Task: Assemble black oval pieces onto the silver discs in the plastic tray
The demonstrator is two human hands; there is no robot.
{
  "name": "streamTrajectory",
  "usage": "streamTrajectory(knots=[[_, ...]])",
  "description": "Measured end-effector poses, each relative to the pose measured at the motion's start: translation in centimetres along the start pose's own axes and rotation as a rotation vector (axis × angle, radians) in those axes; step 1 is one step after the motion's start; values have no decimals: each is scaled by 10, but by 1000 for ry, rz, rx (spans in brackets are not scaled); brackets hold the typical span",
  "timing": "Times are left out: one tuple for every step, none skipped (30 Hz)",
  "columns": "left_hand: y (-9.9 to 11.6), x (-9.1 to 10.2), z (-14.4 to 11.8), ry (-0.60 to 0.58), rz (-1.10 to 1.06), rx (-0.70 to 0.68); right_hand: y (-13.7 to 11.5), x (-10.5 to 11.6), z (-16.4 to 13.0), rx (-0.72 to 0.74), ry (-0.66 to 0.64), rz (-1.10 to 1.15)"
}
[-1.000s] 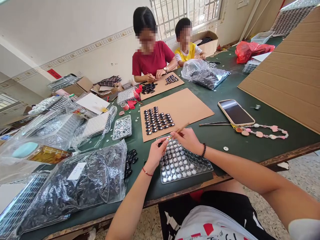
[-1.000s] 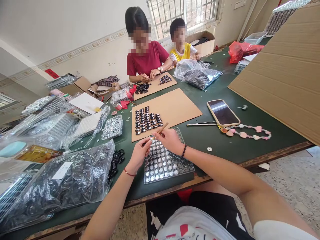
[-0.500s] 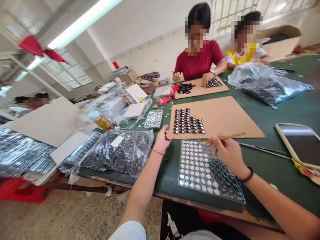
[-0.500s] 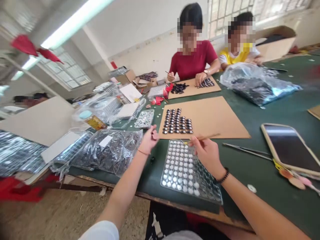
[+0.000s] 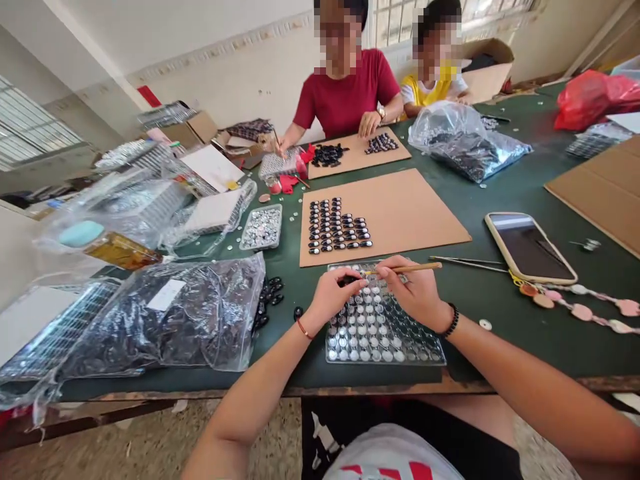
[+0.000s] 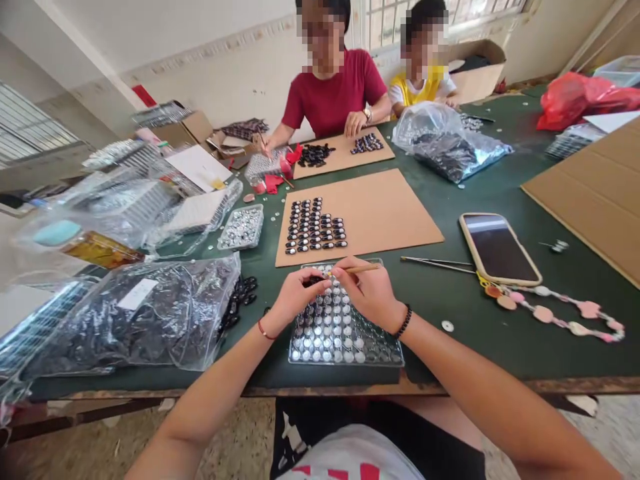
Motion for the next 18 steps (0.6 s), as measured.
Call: streamTrajectory(knots=[[1,-2,-1,-8,12,-14,-5,-2,0,47,-30,-16],[3,-3,-2,-20,23,-28,-9,-5,0,94,-58,-32],[4,-5,-2,-35,32,-39,-13,-7,-1,133,-83,-48],[5,-7,-3,-50,38,-46,-16,-10,-2,165,-107,-65],[5,-8,-4,-63,46,-49,-17,-12,-2,186,-126,-82],[6,-8,-5,-70,53,-47,-18,-14,-3,203,-137,-100],[6,-8,-5,-73,59,-43,-19,-14,-3,214,-140,-118],[6,-8,-5,-74,64,-36,-19,-15,-3,221,-141,-134],[6,-8,-5,-75,70,-27,-19,-15,-3,227,-138,-146],[6,-7,-6,-76,75,-18,-19,-15,-2,231,-133,-156],[6,-7,-6,-76,80,-10,-19,-15,-2,237,-127,-163],[6,-7,-6,-78,85,-5,-19,-15,-2,244,-123,-169],[6,-7,-6,-84,91,-2,-20,-15,-2,252,-119,-174],[7,-8,-7,-90,97,-3,-20,-15,-2,261,-116,-179],[7,-9,-7,-92,101,-7,-20,-15,-2,268,-115,-186],[7,-9,-7,-89,104,-12,-20,-15,-3,272,-117,-191],[8,-9,-7,-87,108,-18,-20,-15,-3,274,-118,-196],[8,-9,-7,-83,111,-23,-20,-16,-3,274,-119,-198]])
Point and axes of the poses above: each hand's wrist, its own z-axis towards the middle knuckle, its own x-axis out of the back of the hand, y = z × x, the point moved 9 cm from there along z, towards the middle knuckle, and after that the axes turned 12 degrees about x, right-handed, at the moved point
